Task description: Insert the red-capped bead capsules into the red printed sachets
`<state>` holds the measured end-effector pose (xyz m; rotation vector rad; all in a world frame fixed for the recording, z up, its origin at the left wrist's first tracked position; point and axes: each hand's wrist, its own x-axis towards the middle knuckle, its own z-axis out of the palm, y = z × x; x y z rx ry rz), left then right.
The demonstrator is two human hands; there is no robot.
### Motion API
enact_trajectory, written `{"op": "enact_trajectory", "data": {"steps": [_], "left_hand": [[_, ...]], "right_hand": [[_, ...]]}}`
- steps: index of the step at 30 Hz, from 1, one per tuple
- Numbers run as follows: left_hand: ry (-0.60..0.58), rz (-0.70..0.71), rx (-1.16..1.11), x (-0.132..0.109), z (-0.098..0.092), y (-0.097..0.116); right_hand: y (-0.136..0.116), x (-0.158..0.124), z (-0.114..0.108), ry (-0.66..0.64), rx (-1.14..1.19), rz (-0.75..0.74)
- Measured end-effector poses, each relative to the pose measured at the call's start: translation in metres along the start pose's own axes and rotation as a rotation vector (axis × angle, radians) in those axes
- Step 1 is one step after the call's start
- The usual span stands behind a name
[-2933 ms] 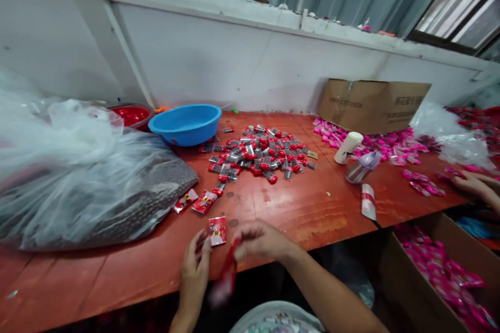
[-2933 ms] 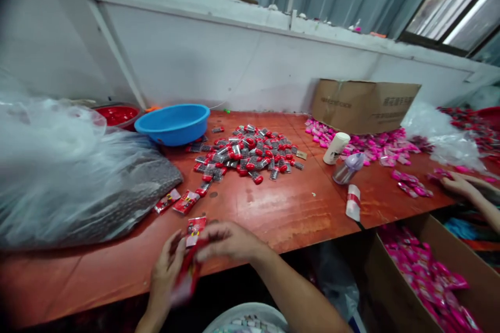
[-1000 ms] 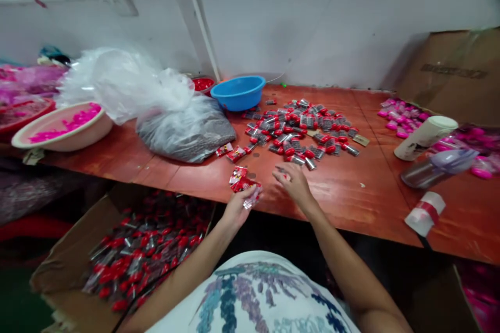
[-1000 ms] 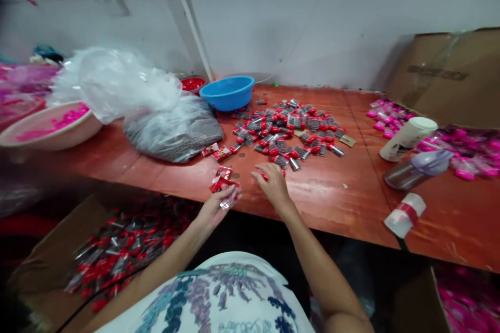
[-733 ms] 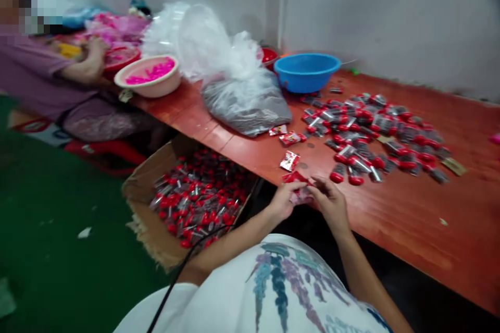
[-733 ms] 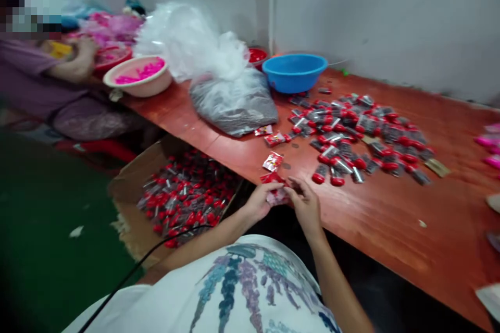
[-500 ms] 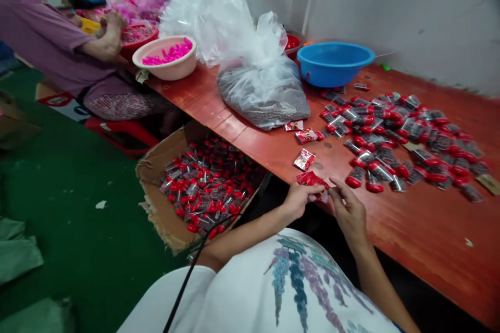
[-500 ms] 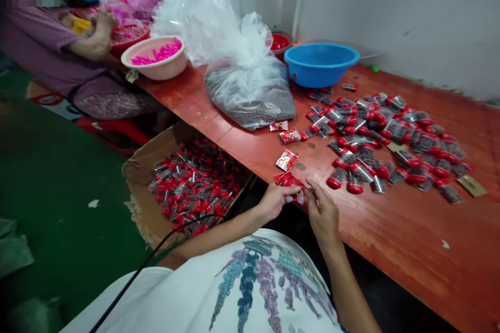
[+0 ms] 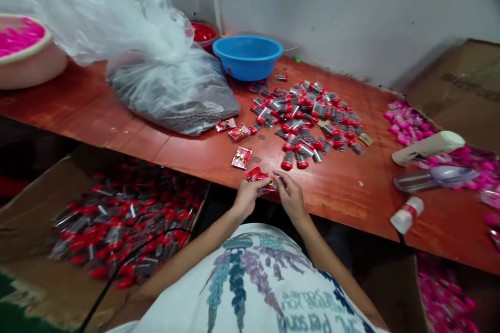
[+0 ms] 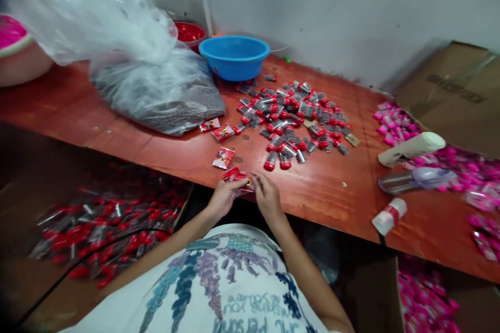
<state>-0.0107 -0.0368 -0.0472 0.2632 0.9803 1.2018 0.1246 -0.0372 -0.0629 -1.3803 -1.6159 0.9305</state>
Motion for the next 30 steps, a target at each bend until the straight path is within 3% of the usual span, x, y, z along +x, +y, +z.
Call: {"op": "enact_trajectory", "data": {"steps": [3,5,7,10,13,17,22,25,30], "left_hand": [[0.047,-0.040,-0.033,-0.001,0.003,-0.012],[0.077,-0.039,-0.063,0.001,0.001,-0.020],[0.096,-0.048,-0.081,0.003,-0.003,-0.024],[0.117,-0.042,-0.125,0.006,-0.012,-0.024],[0.136,-0.014,-0.178,0.008,-0.018,-0.017],[0.150,0.008,-0.212,0.010,-0.024,0.003],[0.128,0.018,-0.208,0.015,-0.027,0.021],[0.122,0.008,-0.182,0.020,-0.025,0.024],[0.096,-0.033,-0.107,0.022,-0.016,0.023]], "right_hand": [[0.019,0.010,-0.024,-0.002,-0.197,-0.137],[0.038,0.027,-0.043,0.030,-0.416,-0.243],[0.058,0.048,-0.056,-0.025,-0.636,-0.352],[0.075,0.070,-0.064,-0.210,-0.760,-0.475],[0.070,0.071,-0.060,-0.264,-0.775,-0.488],[0.039,0.049,-0.039,-0.226,-0.575,-0.337],[-0.006,0.014,-0.008,-0.219,0.174,0.190],[-0.018,0.008,0.001,-0.148,0.336,0.258],[-0.019,0.010,-0.007,-0.033,0.394,0.286]]}}
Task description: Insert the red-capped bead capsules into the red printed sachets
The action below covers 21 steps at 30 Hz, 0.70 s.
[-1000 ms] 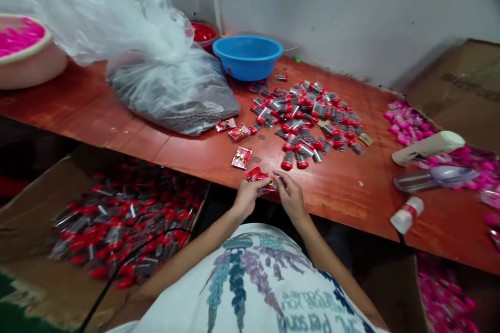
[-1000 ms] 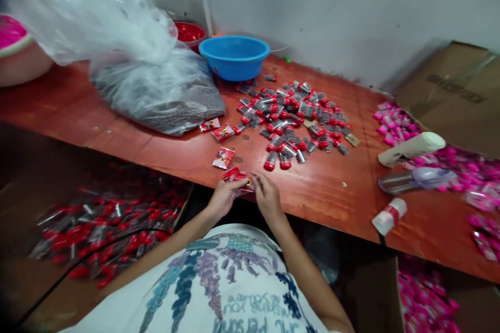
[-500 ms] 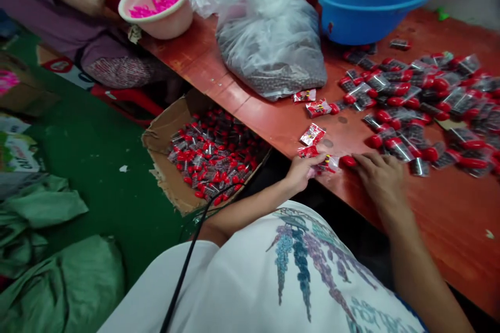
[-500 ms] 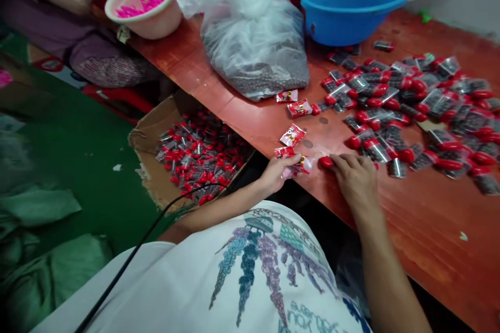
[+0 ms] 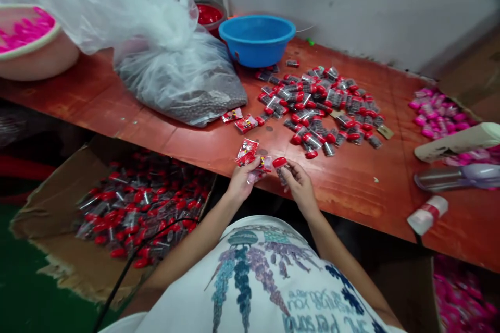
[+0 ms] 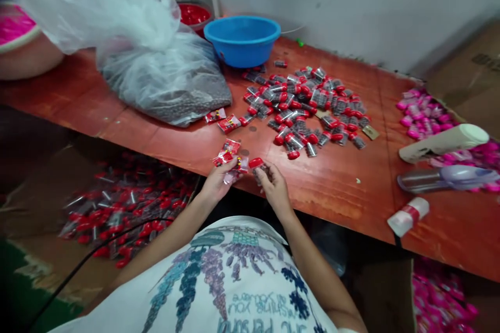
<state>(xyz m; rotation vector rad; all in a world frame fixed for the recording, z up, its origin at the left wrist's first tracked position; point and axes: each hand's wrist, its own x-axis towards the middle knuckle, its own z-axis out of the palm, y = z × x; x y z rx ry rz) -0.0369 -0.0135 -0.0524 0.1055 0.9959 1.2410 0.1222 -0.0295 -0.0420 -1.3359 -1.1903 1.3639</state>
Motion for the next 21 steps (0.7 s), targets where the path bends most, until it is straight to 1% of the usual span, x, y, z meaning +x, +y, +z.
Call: {"op": "enact_trajectory", "data": {"steps": [3,10,17,19,21], "left_hand": [[0.000,0.014,0.048,-0.001,0.006,-0.001],[-0.080,0.102,0.149,-0.001,0.015,0.001],[-0.123,0.168,0.288,-0.002,0.020,0.006],[-0.128,0.195,0.316,-0.003,0.022,0.007],[-0.107,0.213,0.324,-0.003,0.025,0.009]], "right_hand": [[0.000,0.001,-0.006,-0.016,0.026,0.006],[-0.001,-0.001,-0.012,0.012,0.042,-0.005],[-0.002,-0.003,-0.016,-0.040,0.055,-0.047],[-0.001,-0.002,-0.017,-0.085,0.043,-0.046],[0.000,-0.001,-0.018,-0.140,0.029,-0.071]]}}
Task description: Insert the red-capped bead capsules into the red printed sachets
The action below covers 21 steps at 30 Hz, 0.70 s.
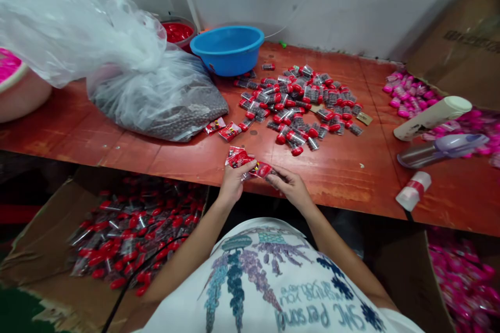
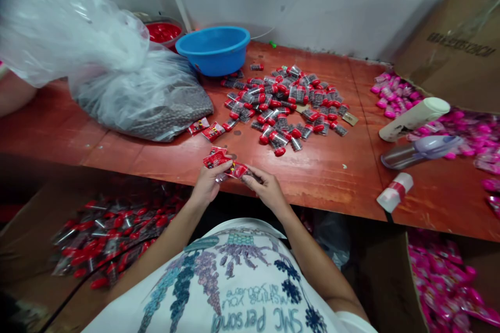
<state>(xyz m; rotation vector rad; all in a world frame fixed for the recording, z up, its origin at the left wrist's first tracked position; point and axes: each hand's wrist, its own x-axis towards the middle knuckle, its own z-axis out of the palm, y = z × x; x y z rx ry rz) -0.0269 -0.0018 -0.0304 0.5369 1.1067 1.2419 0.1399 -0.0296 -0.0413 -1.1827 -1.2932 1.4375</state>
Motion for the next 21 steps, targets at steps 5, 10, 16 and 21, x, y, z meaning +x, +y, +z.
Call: {"op": "enact_trajectory", "data": {"steps": [5,10,16,21], "left_hand": [[0.013,0.026,-0.011,-0.002,0.007,0.006],[-0.092,0.097,-0.019,-0.012,0.017,0.002],[-0.062,0.154,0.007,-0.013,0.016,-0.004],[-0.150,0.213,0.082,-0.013,0.008,0.002]], "right_hand": [[0.001,0.001,-0.001,0.020,-0.041,-0.059],[0.001,-0.002,0.004,0.097,0.069,-0.020],[-0.003,-0.003,0.006,0.105,-0.045,-0.129],[-0.011,-0.003,0.001,0.078,-0.172,-0.213]]}}
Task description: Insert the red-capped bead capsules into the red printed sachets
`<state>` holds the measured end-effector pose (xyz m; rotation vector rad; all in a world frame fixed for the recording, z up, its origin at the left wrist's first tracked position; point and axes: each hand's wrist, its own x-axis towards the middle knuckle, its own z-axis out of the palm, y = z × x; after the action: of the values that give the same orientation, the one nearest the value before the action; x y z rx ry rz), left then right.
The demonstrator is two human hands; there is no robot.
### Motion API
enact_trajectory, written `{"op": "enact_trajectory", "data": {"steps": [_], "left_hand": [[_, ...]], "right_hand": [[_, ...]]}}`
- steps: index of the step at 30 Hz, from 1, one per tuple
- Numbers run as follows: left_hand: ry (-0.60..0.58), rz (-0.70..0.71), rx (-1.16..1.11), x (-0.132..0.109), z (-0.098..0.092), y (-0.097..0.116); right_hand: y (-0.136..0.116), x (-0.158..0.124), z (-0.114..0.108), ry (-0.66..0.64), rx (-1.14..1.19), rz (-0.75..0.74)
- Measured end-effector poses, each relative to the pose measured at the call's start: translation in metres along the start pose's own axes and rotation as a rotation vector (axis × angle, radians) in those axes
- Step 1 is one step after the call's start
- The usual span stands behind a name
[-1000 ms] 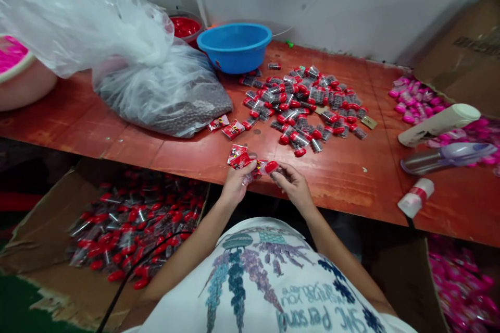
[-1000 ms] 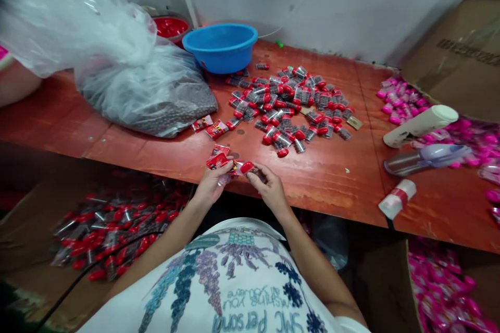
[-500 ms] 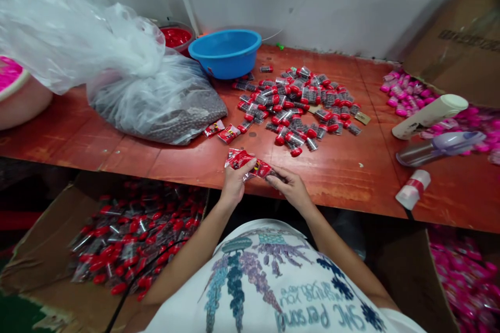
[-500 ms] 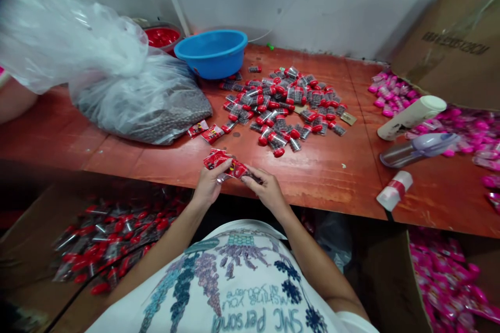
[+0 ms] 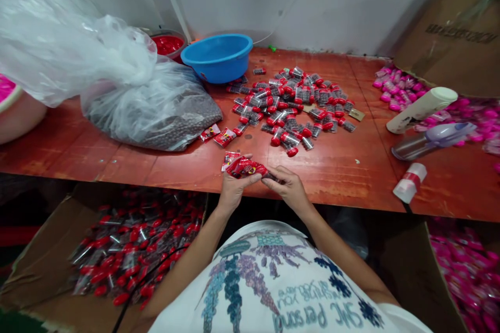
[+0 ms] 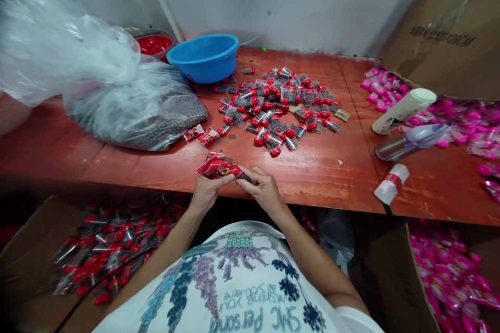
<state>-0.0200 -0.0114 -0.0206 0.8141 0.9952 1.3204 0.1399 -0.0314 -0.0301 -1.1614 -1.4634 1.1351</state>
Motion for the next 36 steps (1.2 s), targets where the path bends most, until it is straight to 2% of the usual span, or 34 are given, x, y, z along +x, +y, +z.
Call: {"op": "enact_trajectory", "data": {"steps": [4,10,15,18,20,28,30,34,36], "left_hand": [[-0.044,-0.030,-0.007,0.001,0.000,0.004],[-0.027,-0.037,-0.024,0.002,0.008,0.003],[0.052,0.007,0.116,0.000,0.015,0.003],[0.122,0.012,0.183,0.001,0.017,0.003],[0.120,0.016,0.198,0.002,0.016,0.003],[-0.078,-0.099,0.017,0.004,0.009,0.004],[-0.070,-0.118,-0.016,0.003,0.010,0.002],[0.040,-0.087,-0.016,0.003,0.014,0.000],[0.054,-0.095,-0.010,0.004,0.016,0.000]], "right_hand": [[-0.004,-0.001,0.001,0.009,0.029,-0.008],[-0.002,-0.007,0.007,0.047,-0.153,-0.115],[0.003,-0.008,0.011,0.093,-0.104,-0.064],[0.001,-0.009,0.010,0.089,-0.233,-0.095],[0.000,-0.009,0.008,0.090,-0.285,-0.109],[0.004,-0.008,0.009,0.150,0.177,0.134],[0.004,-0.009,0.010,0.180,0.170,0.128],[0.001,-0.008,0.012,0.234,0.054,0.066],[-0.001,-0.005,0.011,0.226,0.116,0.104]]}}
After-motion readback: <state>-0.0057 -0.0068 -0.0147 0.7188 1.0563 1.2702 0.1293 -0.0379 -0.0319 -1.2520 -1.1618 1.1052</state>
